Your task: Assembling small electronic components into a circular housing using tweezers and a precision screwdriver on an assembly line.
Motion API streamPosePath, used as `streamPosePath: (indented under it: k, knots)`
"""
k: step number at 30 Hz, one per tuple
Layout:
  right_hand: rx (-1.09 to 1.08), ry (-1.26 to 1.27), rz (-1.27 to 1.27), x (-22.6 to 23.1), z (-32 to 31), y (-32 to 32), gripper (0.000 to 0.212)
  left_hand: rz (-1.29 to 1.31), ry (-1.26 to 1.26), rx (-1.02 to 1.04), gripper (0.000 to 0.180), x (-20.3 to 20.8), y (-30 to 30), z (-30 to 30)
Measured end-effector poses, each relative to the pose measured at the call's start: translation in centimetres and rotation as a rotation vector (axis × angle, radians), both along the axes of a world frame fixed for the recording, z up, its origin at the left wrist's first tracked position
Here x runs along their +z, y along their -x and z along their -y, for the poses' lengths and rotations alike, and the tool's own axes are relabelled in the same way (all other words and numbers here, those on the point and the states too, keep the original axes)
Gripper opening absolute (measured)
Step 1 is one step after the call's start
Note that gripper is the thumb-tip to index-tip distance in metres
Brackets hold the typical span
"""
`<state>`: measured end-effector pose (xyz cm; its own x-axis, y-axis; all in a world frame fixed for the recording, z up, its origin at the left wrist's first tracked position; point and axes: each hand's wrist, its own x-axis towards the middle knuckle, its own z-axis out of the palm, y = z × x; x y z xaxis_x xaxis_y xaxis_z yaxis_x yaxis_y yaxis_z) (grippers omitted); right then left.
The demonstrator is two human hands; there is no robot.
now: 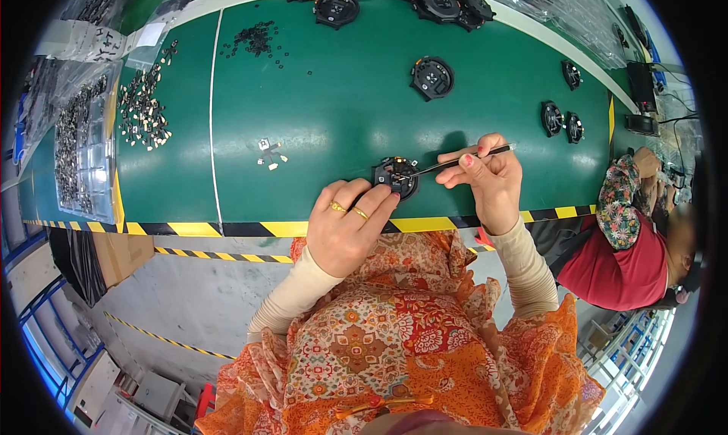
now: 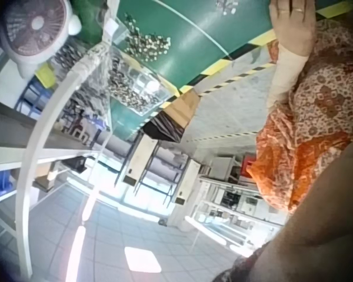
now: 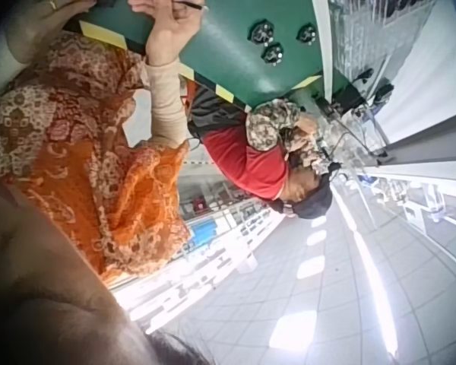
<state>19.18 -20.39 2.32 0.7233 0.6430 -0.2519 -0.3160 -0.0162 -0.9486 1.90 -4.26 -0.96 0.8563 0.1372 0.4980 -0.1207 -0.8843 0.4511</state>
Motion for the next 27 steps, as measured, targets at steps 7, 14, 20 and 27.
streamPosePath:
  k: [7,14,20,27]
  knots:
    - [0.000,0.022,0.004,0.0,0.0,0.0,0.016,0.019,-0.099,-0.006,0.031,0.5,-0.1,-0.1]
    - [0.034,0.060,0.408,1.6,0.0,0.6,0.009,-0.062,-0.097,0.049,0.030,1.3,-0.1,0.2]
    - [0.386,0.283,1.250,1.9,-0.9,2.1,0.039,-0.092,-0.095,-0.009,0.034,1.2,0.0,-0.2]
    - [0.437,0.360,1.386,-0.4,-0.9,2.8,0.050,-0.120,-0.077,-0.052,0.035,1.7,-0.2,-0.7]
